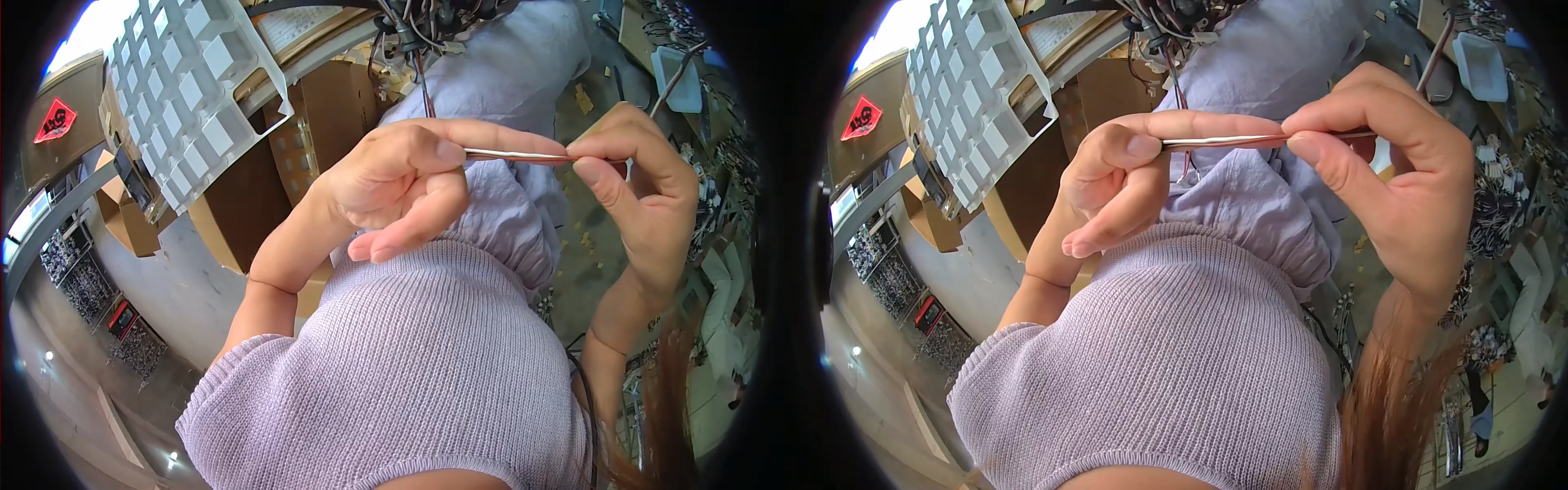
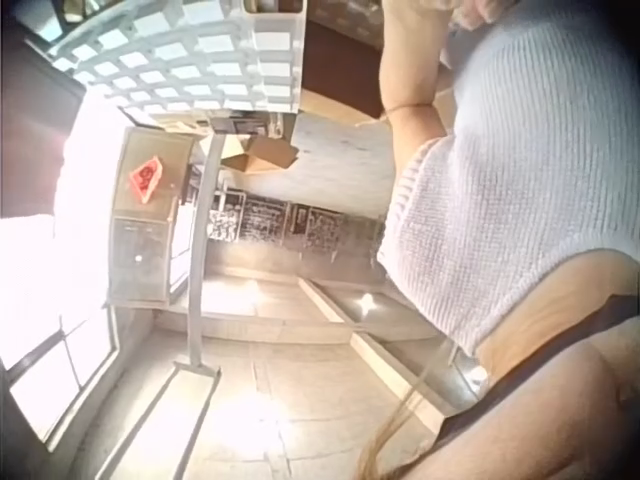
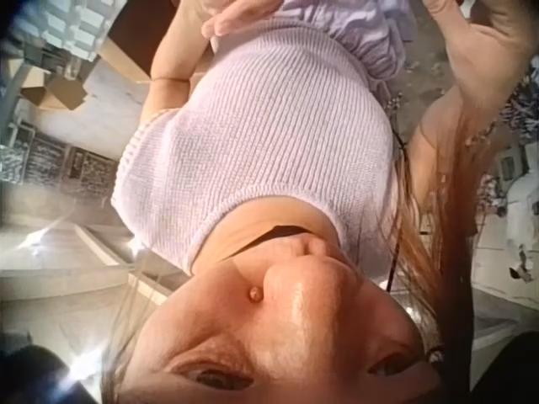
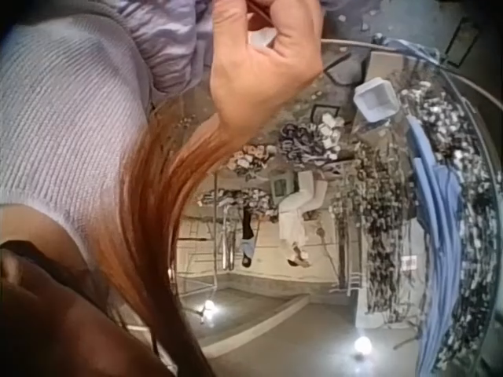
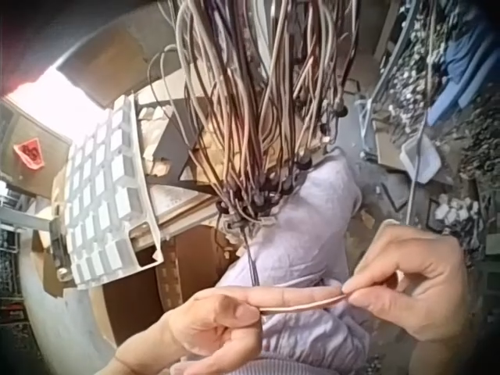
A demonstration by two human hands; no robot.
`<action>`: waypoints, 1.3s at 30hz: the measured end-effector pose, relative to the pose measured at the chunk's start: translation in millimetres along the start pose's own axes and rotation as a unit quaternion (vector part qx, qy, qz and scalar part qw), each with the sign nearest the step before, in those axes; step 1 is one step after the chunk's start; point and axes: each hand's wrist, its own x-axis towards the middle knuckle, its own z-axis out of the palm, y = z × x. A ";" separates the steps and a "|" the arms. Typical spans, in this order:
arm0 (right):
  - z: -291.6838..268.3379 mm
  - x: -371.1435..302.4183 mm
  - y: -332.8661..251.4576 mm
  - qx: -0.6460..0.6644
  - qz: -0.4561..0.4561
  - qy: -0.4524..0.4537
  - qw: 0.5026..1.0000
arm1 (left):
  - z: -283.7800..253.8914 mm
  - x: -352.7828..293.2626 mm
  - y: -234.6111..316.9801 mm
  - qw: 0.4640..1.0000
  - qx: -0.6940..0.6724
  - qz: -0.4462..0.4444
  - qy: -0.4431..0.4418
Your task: Assembling complex wire harnesses by inserting specific wires into plastic connectors and securing them with tape and housings.
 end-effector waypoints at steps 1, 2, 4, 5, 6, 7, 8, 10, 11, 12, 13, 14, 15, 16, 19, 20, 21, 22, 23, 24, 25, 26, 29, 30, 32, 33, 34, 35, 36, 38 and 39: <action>-0.3 -0.9 0.8 -0.005 -0.001 0.004 1.000 | 0.3 1.2 -0.3 1.000 -0.013 0.007 -0.004; -0.3 -1.7 1.7 -0.006 -0.009 0.020 1.000 | -0.3 3.0 -0.7 1.000 -0.026 0.014 -0.007; 3.4 -0.8 1.3 -0.006 -0.023 0.033 0.999 | -3.9 2.0 -2.1 1.000 -0.020 0.020 -0.010; 6.3 -0.1 -1.3 -0.058 -0.028 0.057 0.996 | -4.2 2.1 -1.8 0.999 -0.016 0.027 -0.010; 9.1 0.9 -3.6 -0.112 -0.034 0.080 0.990 | -2.7 3.2 -1.2 0.999 -0.012 0.029 -0.015; 13.2 4.0 -3.6 -0.135 -0.063 0.112 0.982 | -0.3 3.7 -0.3 0.999 0.052 0.007 0.009; 13.4 3.6 -6.1 -0.136 -0.060 0.108 0.983 | 2.5 3.7 1.5 0.992 0.117 -0.013 0.034; 15.5 4.8 -8.2 -0.128 -0.069 0.089 0.985 | -5.4 -2.8 8.1 0.966 0.253 -0.056 0.003; 17.5 3.2 -6.2 -0.143 -0.073 0.089 0.983 | -3.4 -5.3 11.3 0.926 0.372 -0.064 0.023; 22.1 2.1 -2.7 -0.154 -0.080 0.085 0.981 | -13.6 -5.2 10.8 0.906 0.422 -0.004 -0.021; 26.5 -0.4 3.2 -0.170 -0.081 0.083 0.979 | -18.7 -3.9 18.6 0.819 0.569 0.052 -0.047; 32.9 -0.7 6.7 -0.180 -0.078 0.089 0.976 | -20.2 -3.5 26.4 0.705 0.698 0.106 -0.069; 41.0 0.7 11.7 -0.186 -0.074 0.093 0.975 | -17.3 -4.6 25.5 0.704 0.700 0.122 -0.005; 47.5 0.6 12.9 -0.195 -0.072 0.098 0.973 | -12.9 -2.6 23.9 0.663 0.738 0.118 0.040; 61.7 4.2 17.3 -0.167 -0.066 0.111 0.978 | -11.1 9.0 16.0 0.609 0.761 0.175 0.140; 66.2 6.8 16.8 -0.163 -0.076 0.113 0.977 | -15.1 8.4 17.2 0.619 0.747 0.188 0.154; 70.1 7.7 15.9 -0.135 -0.051 0.118 0.982 | -15.7 7.0 17.9 0.616 0.744 0.201 0.161; 73.3 10.1 14.4 -0.107 -0.027 0.123 0.986 | -13.8 2.5 20.1 0.619 0.740 0.198 0.172; 74.7 14.1 13.5 -0.084 -0.018 0.097 0.992 | -12.4 -2.3 23.1 0.622 0.736 0.195 0.183; 76.9 21.3 11.1 -0.080 -0.023 0.096 0.992 | -16.6 -6.1 24.0 0.616 0.735 0.206 0.196; 80.7 31.1 7.7 -0.115 -0.063 0.095 0.987 | -18.8 -10.5 27.6 0.619 0.725 0.213 0.215; 85.8 43.2 1.8 -0.150 -0.103 0.093 0.979 | -20.3 -16.3 31.6 0.621 0.714 0.220 0.236; 111.7 107.5 -33.3 -0.083 -0.282 0.081 0.952 | -35.6 -23.9 42.9 0.437 0.805 0.321 0.241; 122.8 134.4 -32.5 -0.077 -0.282 0.061 0.954 | -34.8 -27.2 47.6 0.449 0.802 0.287 0.270; 139.1 198.6 -20.4 -0.162 -0.245 0.071 0.953 | -33.4 -29.6 61.5 0.348 0.852 0.276 0.278; 138.6 230.9 -4.1 -0.221 -0.218 0.098 0.946 | -34.9 -27.9 69.2 0.363 0.851 0.243 0.290; 138.2 252.8 10.5 -0.225 -0.211 0.110 0.945 | -37.1 -28.5 73.4 0.358 0.837 0.271 0.312; 135.8 269.8 25.8 -0.240 -0.201 0.099 0.944 | -37.3 -30.1 77.0 0.352 0.822 0.299 0.333; 137.7 272.3 31.3 -0.262 -0.175 0.068 0.947 | -36.9 -36.2 79.4 0.311 0.830 0.290 0.360; 143.4 274.4 45.9 -0.283 -0.107 0.043 0.952 | -45.6 -39.8 85.2 0.320 0.820 0.288 0.378; 149.2 271.4 45.2 -0.283 -0.105 0.033 0.953 | -50.8 -41.6 85.8 0.327 0.812 0.283 0.392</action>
